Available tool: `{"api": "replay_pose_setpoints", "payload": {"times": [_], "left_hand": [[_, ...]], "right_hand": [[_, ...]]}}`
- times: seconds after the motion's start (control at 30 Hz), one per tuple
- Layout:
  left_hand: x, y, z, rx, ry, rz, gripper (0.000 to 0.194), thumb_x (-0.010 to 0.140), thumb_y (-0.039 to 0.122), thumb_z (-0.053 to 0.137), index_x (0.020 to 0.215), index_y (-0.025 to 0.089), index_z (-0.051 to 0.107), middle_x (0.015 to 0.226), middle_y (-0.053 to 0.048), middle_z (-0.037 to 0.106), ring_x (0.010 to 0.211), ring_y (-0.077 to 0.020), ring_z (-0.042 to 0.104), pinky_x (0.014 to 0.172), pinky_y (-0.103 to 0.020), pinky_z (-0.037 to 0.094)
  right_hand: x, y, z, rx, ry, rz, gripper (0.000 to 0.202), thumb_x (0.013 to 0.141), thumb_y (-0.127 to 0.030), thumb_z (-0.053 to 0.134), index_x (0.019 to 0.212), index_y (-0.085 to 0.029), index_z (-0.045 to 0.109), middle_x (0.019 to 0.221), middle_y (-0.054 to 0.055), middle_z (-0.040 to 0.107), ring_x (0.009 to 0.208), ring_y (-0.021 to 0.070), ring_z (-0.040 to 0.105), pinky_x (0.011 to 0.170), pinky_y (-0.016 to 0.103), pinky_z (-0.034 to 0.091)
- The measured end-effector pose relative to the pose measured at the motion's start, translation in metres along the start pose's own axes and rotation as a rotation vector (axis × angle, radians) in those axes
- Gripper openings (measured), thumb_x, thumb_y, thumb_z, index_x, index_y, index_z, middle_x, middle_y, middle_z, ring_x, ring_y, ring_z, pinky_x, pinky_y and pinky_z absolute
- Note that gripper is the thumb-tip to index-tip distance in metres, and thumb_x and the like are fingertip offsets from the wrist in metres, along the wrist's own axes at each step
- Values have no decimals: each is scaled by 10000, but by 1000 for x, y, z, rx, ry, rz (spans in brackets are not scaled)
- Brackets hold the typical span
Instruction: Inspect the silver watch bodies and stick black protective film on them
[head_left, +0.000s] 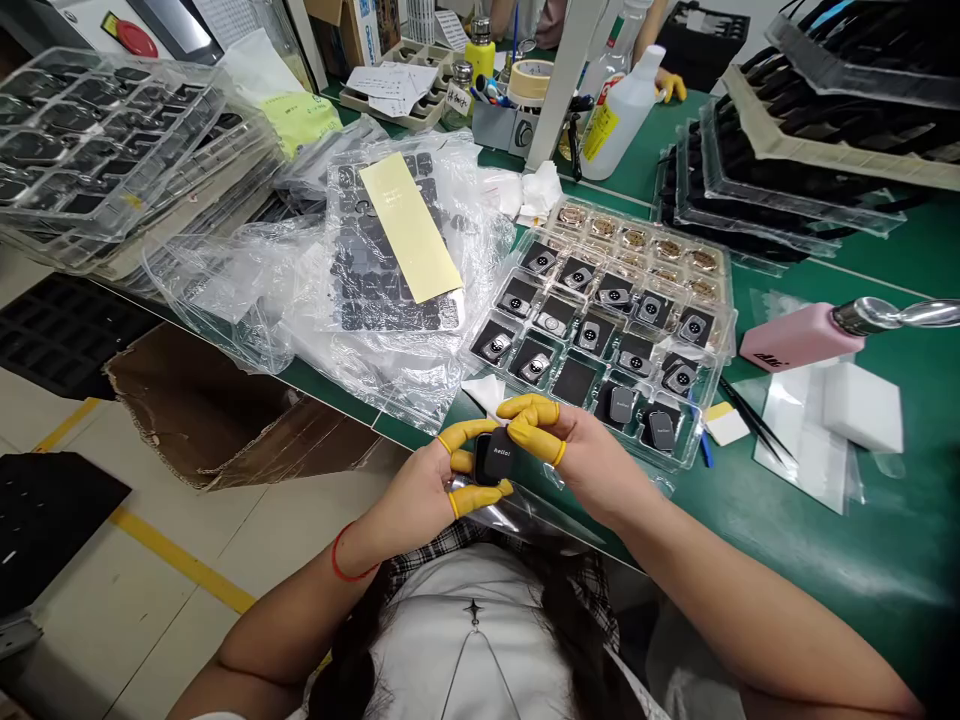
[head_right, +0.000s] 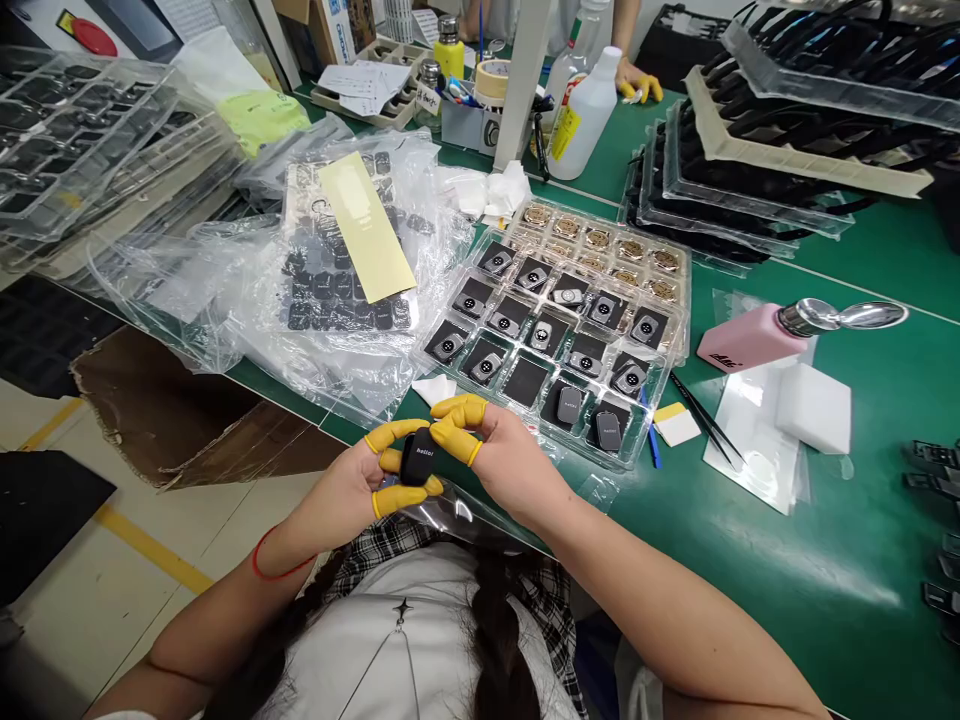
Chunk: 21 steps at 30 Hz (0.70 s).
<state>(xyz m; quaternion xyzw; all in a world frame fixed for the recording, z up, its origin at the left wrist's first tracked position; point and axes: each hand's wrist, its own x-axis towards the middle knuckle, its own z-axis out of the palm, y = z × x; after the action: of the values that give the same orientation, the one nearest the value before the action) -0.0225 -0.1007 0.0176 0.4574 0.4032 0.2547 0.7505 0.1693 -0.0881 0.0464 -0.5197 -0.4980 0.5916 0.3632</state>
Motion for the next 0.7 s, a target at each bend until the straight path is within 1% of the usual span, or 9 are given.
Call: {"api": "replay_pose_setpoints", "payload": {"times": [0.07, 0.13, 0.33, 0.47, 0.7], "left_hand": [[-2, 0, 2, 56, -19, -6, 624, 772, 321, 733, 1324, 241, 455, 928, -47, 729, 915, -221, 684, 863, -348, 510], [-2, 1, 2, 64, -30, -3, 626, 780, 322, 725, 1337, 242, 451, 943, -50, 727, 919, -226, 684, 856, -350, 515], [-2, 3, 2, 51, -50, -16, 652, 762, 333, 743, 1338, 243, 453, 937, -51, 723, 911, -221, 685, 829, -331, 528], [-3, 4, 2, 64, -57, -35, 641, 769, 361, 734, 1335, 260, 450, 929, -48, 722, 904, -223, 686, 806, -325, 532], [-4, 3, 2, 54, -53, -8, 609, 763, 346, 741, 1305, 259, 480, 923, -37, 719, 881, -200, 684, 799, -302, 528]], "right_hand": [[1, 2, 2, 64, -45, 41, 269, 760, -422, 693, 666, -188, 600, 995, 55, 636, 896, 184, 610, 853, 349, 492], [1, 2, 4, 77, -91, 45, 289, 762, -443, 692, 672, -187, 594, 951, 51, 635, 877, 181, 600, 843, 343, 490], [-3, -1, 2, -17, -147, 45, 270, 795, -431, 686, 724, -182, 609, 975, 51, 619, 911, 181, 578, 865, 323, 457], [-4, 0, 2, -36, -150, 16, 245, 819, -420, 670, 755, -187, 632, 976, 44, 621, 918, 175, 579, 875, 318, 444], [-4, 1, 4, -73, -130, -25, 254, 810, -415, 679, 731, -184, 609, 965, 60, 629, 919, 190, 584, 873, 346, 444]]}}
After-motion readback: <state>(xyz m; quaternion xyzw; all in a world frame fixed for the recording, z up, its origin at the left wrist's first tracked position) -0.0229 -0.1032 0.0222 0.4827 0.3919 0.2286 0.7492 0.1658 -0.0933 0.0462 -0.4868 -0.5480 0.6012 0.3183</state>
